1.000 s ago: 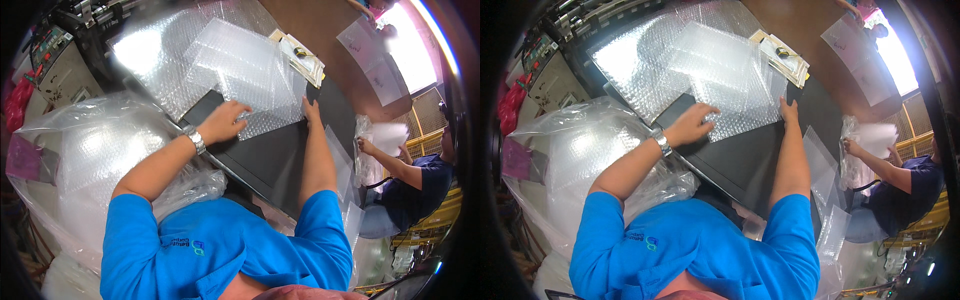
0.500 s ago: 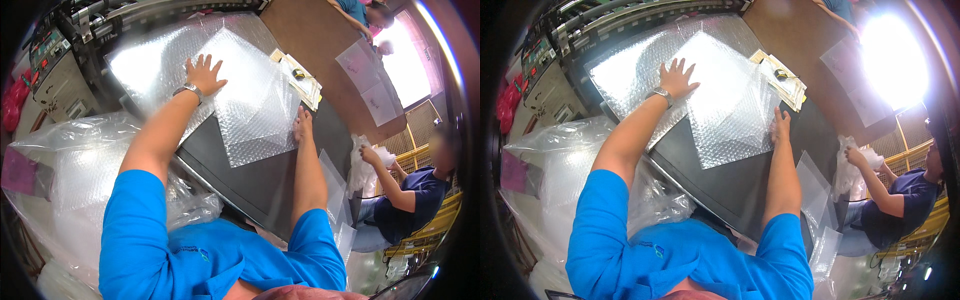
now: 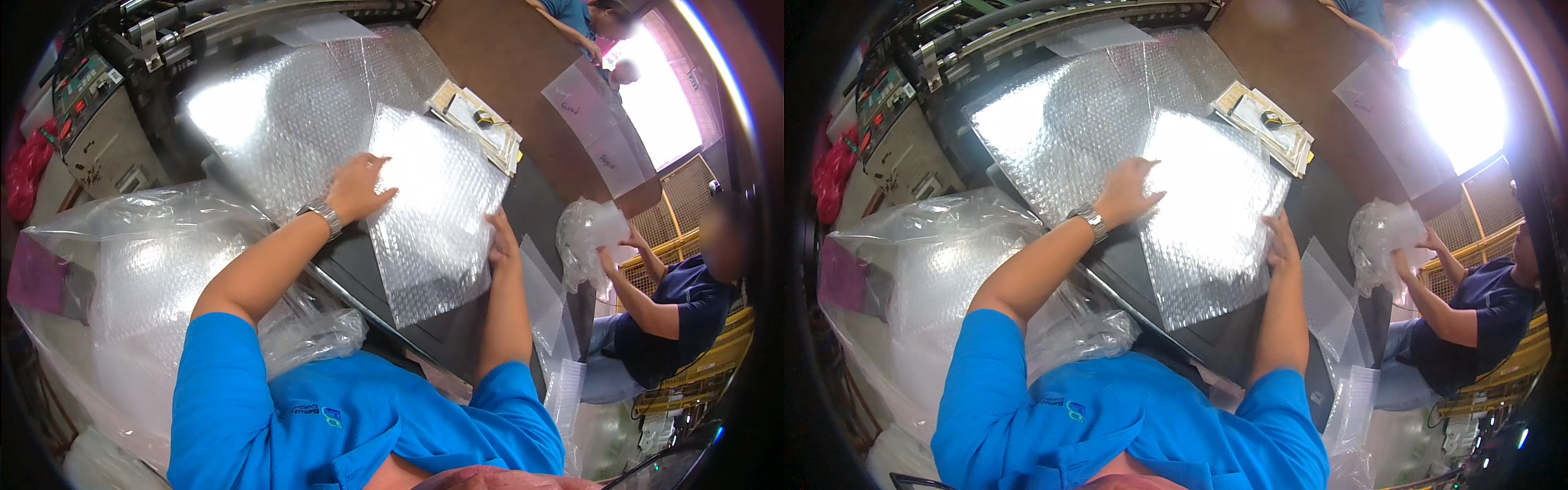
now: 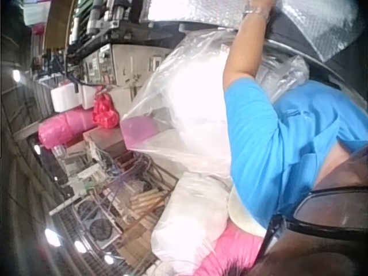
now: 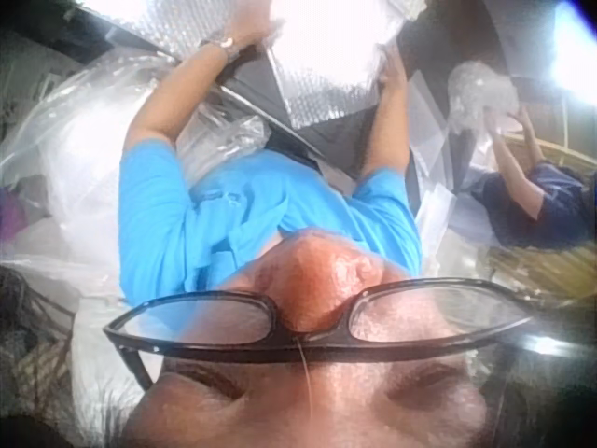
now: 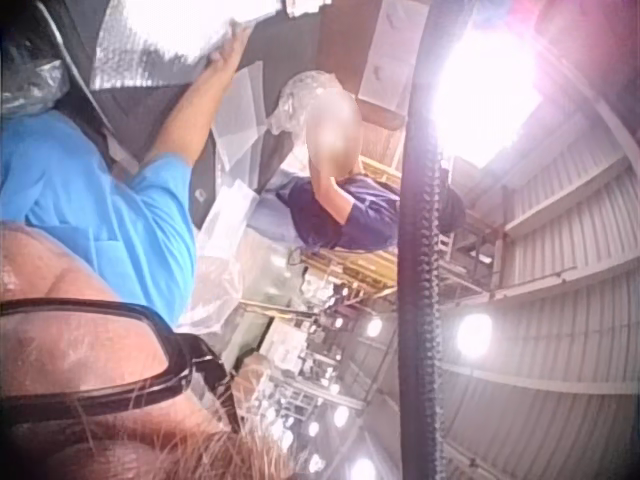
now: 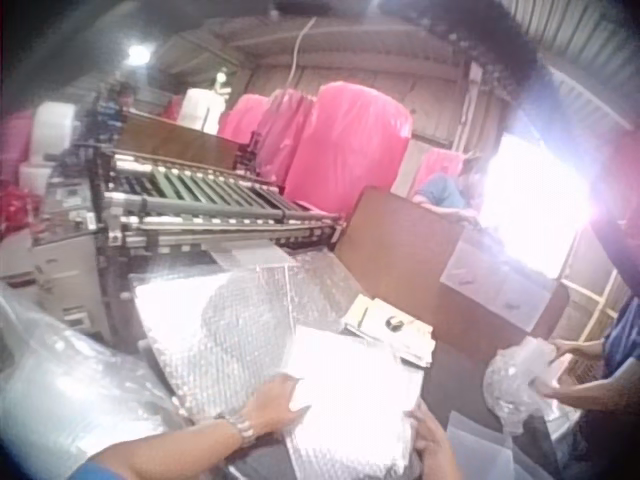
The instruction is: The person stacks and organizes sheets of bubble wrap on a black table. They repeatedly pick up stacks, separate individual sheets, and place them into neat piles. Another person is visible in the background also handling bubble wrap.
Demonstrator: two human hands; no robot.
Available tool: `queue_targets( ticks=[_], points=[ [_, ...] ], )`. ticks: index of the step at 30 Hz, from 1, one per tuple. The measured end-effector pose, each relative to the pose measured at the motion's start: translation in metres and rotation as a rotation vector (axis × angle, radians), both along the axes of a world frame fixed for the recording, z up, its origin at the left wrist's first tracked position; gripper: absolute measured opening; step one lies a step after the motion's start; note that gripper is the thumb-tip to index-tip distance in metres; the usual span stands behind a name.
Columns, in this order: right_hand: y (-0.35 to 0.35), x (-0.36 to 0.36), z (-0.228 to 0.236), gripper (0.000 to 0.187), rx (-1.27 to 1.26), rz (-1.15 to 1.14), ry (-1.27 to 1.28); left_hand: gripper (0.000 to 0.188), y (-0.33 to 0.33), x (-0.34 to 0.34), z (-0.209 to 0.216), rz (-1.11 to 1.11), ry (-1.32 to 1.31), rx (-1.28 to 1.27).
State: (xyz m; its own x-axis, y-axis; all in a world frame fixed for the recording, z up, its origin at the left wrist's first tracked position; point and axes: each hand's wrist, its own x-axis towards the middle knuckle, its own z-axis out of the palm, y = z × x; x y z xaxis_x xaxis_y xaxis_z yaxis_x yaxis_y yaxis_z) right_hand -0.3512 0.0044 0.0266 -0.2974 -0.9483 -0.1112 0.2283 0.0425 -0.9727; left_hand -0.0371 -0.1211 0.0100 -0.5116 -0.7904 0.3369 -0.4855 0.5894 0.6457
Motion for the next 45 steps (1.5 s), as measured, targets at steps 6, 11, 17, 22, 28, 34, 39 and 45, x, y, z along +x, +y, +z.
queue_targets(
  ticks=[6, 11, 17, 22, 28, 34, 39, 45],
  points=[
    [0.056, 0.025, 0.005, 0.065, 0.078, -0.002, -0.496, 0.089, 0.025, -0.016, -0.012, 0.041, 0.052, 0.22],
    [0.068, 0.037, -0.003, 0.077, -0.007, -0.18, 0.101, 0.093, 0.044, -0.014, 0.017, -0.268, 0.676, 0.811],
    [0.098, 0.079, 0.054, 0.082, -0.286, -0.148, 0.106, 0.095, 0.059, -0.004, 0.041, -0.323, 0.686, 0.859],
    [0.107, 0.068, 0.084, 0.076, -0.514, -0.354, 0.357, 0.101, 0.055, -0.008, 0.096, -0.481, 0.773, 0.355],
    [0.118, 0.032, 0.084, 0.078, -0.632, -0.209, 0.332, 0.113, 0.074, 0.002, 0.151, -0.57, 0.678, -0.054],
    [0.126, 0.032, 0.035, 0.068, -0.405, -0.168, 0.35, 0.11, 0.068, 0.009, 0.077, -0.496, 0.516, 0.16],
    [0.123, 0.043, 0.057, 0.074, -0.33, -0.254, 0.451, 0.099, 0.065, 0.008, 0.089, -0.482, 0.547, 0.257],
    [0.142, 0.041, 0.061, 0.074, -0.421, -0.273, 0.214, 0.095, 0.071, 0.017, 0.092, -0.497, 0.759, 0.126]
  ],
)
